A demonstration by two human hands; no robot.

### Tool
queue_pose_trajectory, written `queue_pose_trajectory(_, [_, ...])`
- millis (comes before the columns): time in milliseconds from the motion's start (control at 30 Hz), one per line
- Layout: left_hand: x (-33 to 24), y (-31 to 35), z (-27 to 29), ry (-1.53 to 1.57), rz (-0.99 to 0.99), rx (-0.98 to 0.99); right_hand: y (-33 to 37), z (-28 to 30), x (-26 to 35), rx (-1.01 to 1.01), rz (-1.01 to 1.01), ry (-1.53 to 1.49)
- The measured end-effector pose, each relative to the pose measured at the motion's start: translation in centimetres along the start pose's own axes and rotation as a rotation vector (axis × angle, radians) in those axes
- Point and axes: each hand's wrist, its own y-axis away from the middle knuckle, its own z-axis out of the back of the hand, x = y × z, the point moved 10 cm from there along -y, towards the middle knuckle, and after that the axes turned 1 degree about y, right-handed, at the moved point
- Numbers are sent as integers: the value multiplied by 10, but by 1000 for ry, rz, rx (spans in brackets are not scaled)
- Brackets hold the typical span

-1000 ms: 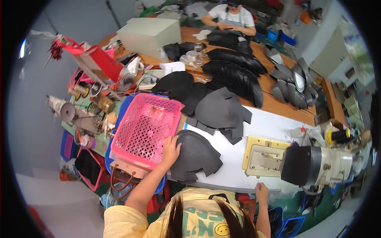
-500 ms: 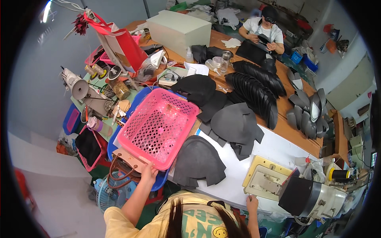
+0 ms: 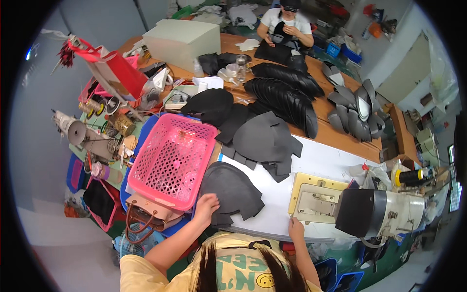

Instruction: The person handles black fabric pieces, folding and aligning them on a work table. They use a small yellow tool to press or mark the fabric edges and then place the prepared pieces into a pink basket. The person repeats this process for multiple fabric units.

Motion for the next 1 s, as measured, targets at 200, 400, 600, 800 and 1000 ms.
queue_pose_trajectory(200, [-4,-123,-114,12,37,143,8,2,6,76,1,-92])
queue_pose_trajectory(400, [-10,-223,-124,-51,-83,-258,36,23,-19,94,-60,-120])
queue_pose_trajectory(600, [-13,-243,-112,48,-246,-371,-13,61,24,-54,93,-186])
queue_pose_trajectory(800, [-55,-202,-162,17,-217,-74,-87,82,149,-80,376,-219])
queue_pose_trajectory(1000, [-84,-40,-231,-34,-165,357,-80,185,273,-493,722,-246])
